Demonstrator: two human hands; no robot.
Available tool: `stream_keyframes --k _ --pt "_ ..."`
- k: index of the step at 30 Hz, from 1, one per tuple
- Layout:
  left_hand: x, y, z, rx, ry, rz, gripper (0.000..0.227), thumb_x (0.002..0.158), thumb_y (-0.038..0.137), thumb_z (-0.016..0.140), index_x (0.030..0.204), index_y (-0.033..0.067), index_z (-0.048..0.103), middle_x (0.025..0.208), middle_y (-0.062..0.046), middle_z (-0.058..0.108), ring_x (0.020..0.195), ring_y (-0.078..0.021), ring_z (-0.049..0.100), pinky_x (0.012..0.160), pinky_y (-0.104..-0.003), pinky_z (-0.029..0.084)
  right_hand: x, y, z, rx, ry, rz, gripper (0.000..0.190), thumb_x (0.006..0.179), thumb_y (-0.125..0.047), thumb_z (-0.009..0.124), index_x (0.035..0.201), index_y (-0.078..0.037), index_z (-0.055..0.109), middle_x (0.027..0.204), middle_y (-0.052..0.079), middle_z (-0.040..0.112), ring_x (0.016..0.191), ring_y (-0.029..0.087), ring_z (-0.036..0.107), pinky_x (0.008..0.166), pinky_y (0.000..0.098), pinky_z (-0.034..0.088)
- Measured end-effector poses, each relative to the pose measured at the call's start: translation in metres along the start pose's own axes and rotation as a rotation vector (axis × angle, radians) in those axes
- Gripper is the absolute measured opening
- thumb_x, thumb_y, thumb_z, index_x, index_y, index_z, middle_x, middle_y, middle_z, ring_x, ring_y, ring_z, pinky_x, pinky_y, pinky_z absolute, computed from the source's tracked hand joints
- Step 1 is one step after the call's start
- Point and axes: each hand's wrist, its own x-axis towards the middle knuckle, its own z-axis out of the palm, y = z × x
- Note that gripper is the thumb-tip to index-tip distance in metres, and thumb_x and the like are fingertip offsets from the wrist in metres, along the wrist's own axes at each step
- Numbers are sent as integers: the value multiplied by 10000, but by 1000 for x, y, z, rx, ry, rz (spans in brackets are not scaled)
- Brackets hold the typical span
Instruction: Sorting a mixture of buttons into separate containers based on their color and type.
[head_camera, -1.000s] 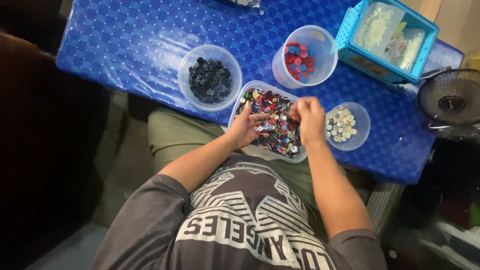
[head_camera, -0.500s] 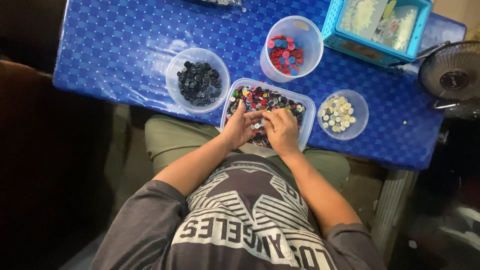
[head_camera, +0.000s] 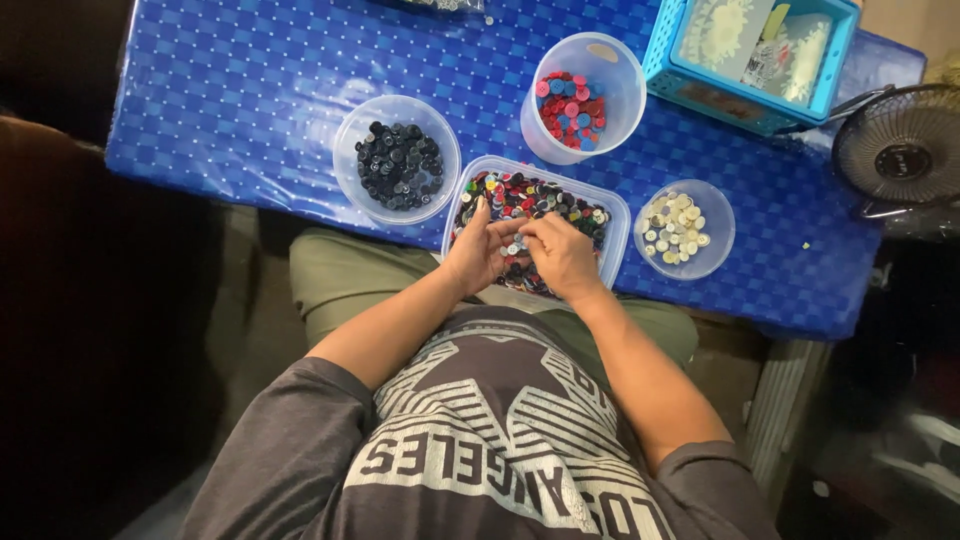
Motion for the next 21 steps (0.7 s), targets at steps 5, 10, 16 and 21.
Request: stream_keyframes --k 5,10,16,21 --pt "19 -1 -27 -82 57 69 989 987 763 288 1499 -75 410 1344 -283 594 1235 -476 610 1012 -552 545 -4 -12 -3 182 -8 80 72 919 -143 716 984 -159 744 872 78 718 891 315 715 789 405 568" --pt "7 9 -9 -129 130 100 1024 972 771 278 1518 -91 365 1354 -287 571 1242 -465 609 1020 -521 545 -23 0 15 91 -52 -72 202 906 -155 719 1099 -207 750 933 35 726 910 280 720 805 392 585" --pt "-6 17 13 -170 134 110 1047 969 780 272 1519 -109 346 1364 -327 567 1223 -464 620 957 -493 576 -23 -3 18 -251 12 -249 152 1018 -416 608 1057 -283 671 845 -57 569 725 203 681 666 339 591" --pt "11 -1 -20 -89 202 111 1105 916 856 329 1469 -95 442 1336 -291 597 1225 -452 619 950 -531 570 17 -46 -7 279 -129 225 32 920 -230 733 936 -202 733 612 42 685 703 260 715 725 400 553"
